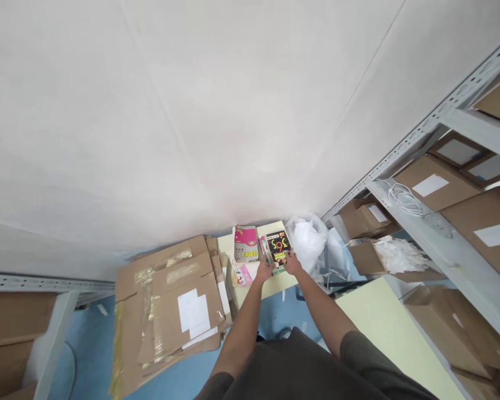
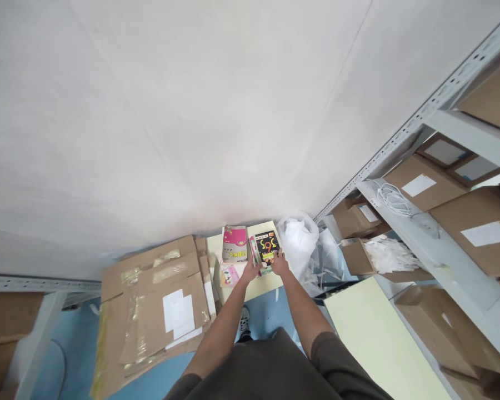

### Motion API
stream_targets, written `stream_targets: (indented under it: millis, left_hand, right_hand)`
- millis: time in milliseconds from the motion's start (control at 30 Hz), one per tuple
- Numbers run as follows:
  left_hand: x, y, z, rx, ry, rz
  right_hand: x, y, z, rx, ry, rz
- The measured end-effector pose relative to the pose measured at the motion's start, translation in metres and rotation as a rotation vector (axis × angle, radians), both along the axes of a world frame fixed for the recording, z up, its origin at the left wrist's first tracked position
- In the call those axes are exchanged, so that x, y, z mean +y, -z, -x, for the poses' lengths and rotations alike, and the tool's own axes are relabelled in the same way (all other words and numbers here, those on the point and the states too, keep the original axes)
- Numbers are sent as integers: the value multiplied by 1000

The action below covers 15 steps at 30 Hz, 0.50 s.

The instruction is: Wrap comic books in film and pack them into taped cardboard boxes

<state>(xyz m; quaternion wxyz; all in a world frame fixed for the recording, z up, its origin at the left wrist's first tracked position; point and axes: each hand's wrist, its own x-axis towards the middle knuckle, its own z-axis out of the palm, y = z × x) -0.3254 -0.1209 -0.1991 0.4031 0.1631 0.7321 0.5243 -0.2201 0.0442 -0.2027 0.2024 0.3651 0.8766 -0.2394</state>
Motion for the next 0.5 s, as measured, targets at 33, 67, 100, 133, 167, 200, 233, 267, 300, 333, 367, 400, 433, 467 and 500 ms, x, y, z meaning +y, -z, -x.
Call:
stream_targets:
  millis: [33, 67, 100, 133, 167, 200, 233, 267, 300, 333, 367, 400, 433, 467, 500]
  left_hand:
    - [-1, 6, 3, -32, -7, -13]
    - [-3, 11, 7, -60, -27, -27]
    - [-4, 16, 10, -79, -54, -37]
    - [-5, 21, 12, -91, -87, -40]
    - [-6, 25, 14, -98, -121, -39]
    - [-7, 28, 16, -96, -149, -30]
    - [-8, 30, 17, -83, -170, -17]
    - [-8, 31, 18, -64, -187, -10]
    - [-8, 31, 18, -44, -205, -9]
    - [-9, 30, 18, -27, -224, -15]
    - [-9, 27, 18, -20, -241, -33]
    - [-10, 24, 16, -26, -249, -64]
    - [-11, 20, 15, -48, -248, -104]
    - [-12, 15, 14, -83, -237, -147]
    - [-14, 10, 13, -127, -217, -188]
  right_hand:
    - [-10, 4, 2, -2, -30, -6]
    - [-20, 7, 4, 3, -63, -4]
    - [-30, 10, 5, 15, -93, 7]
    - [-38, 13, 6, 24, -104, 21]
    - [-45, 14, 7, 30, -91, 35]
    - [-49, 15, 8, 37, -65, 53]
    - [-51, 15, 8, 53, -35, 74]
    - [-51, 15, 7, 81, -9, 101]
    - [-48, 14, 5, 120, 13, 133]
    - [-45, 12, 2, 174, 35, 167]
    - [-40, 11, -2, 238, 66, 200]
    - [-36, 10, -6, 306, 111, 231]
    - [-31, 9, -10, 375, 173, 258]
    - [-28, 8, -15, 448, 244, 284]
    - [-25, 7, -19, 534, 309, 314]
